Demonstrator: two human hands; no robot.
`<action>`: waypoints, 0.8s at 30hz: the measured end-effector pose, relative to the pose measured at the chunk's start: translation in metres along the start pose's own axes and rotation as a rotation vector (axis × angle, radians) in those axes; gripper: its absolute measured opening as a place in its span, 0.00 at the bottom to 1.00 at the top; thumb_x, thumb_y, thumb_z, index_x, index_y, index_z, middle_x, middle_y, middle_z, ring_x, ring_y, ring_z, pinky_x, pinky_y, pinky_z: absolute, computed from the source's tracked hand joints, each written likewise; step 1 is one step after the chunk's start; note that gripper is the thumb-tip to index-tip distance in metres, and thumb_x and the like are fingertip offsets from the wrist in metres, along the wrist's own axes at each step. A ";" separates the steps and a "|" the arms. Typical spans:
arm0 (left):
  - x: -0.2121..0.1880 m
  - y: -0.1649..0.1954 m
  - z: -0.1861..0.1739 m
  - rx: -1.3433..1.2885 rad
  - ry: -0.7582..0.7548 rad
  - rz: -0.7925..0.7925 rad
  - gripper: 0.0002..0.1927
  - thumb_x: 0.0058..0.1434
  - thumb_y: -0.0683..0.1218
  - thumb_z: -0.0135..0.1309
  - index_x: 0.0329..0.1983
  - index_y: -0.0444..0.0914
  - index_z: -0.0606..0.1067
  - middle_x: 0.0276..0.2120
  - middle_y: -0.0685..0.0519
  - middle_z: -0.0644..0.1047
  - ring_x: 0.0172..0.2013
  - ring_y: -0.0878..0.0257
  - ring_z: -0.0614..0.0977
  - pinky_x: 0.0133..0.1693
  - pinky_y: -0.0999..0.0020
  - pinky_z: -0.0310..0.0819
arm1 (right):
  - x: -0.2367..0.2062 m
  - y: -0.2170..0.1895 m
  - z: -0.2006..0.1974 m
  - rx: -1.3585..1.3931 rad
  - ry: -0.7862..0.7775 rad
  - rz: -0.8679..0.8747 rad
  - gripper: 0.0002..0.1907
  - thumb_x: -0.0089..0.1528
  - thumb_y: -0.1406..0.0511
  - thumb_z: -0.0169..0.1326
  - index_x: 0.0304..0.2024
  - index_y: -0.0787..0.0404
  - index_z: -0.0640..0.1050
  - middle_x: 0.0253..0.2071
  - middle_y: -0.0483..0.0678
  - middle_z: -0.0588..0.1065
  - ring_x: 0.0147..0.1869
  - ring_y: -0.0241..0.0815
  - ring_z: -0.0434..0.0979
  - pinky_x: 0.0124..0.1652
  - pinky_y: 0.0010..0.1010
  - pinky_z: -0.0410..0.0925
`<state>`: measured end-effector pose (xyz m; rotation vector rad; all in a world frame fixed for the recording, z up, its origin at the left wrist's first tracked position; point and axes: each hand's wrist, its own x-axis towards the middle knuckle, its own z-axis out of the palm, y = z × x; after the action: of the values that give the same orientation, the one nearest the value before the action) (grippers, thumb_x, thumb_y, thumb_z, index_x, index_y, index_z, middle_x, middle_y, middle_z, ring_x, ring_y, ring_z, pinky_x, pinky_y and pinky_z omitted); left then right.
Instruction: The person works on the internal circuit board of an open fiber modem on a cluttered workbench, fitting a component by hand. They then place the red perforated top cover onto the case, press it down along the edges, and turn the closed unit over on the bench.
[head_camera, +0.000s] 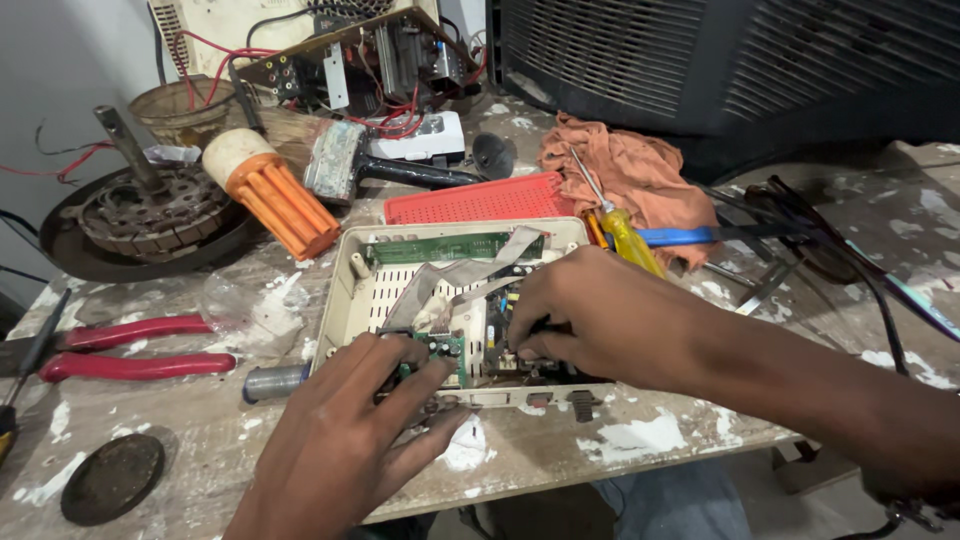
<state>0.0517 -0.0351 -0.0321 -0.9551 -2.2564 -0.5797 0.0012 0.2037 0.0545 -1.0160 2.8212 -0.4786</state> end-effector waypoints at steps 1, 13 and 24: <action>0.000 0.000 0.000 0.001 -0.001 -0.004 0.21 0.47 0.47 0.69 0.44 0.36 0.81 0.39 0.49 0.76 0.40 0.51 0.80 0.40 0.56 0.76 | -0.001 0.001 0.000 0.004 0.015 -0.021 0.13 0.53 0.68 0.61 0.40 0.57 0.85 0.40 0.47 0.82 0.41 0.47 0.83 0.43 0.37 0.73; 0.003 0.006 0.000 0.011 0.012 0.000 0.21 0.47 0.47 0.69 0.43 0.35 0.81 0.38 0.49 0.76 0.39 0.52 0.80 0.39 0.56 0.75 | -0.011 0.011 0.001 0.030 0.062 -0.103 0.16 0.54 0.66 0.62 0.46 0.55 0.84 0.42 0.47 0.81 0.42 0.45 0.82 0.42 0.35 0.73; 0.005 0.015 -0.001 0.093 0.073 0.046 0.21 0.46 0.49 0.70 0.41 0.35 0.80 0.39 0.49 0.76 0.40 0.53 0.78 0.41 0.55 0.75 | -0.034 0.040 -0.010 -0.007 0.383 -0.241 0.12 0.57 0.66 0.64 0.43 0.60 0.84 0.40 0.48 0.82 0.43 0.43 0.83 0.41 0.33 0.75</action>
<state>0.0611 -0.0237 -0.0255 -0.9229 -2.1715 -0.4778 0.0007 0.2570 0.0501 -1.4108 3.0349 -0.7626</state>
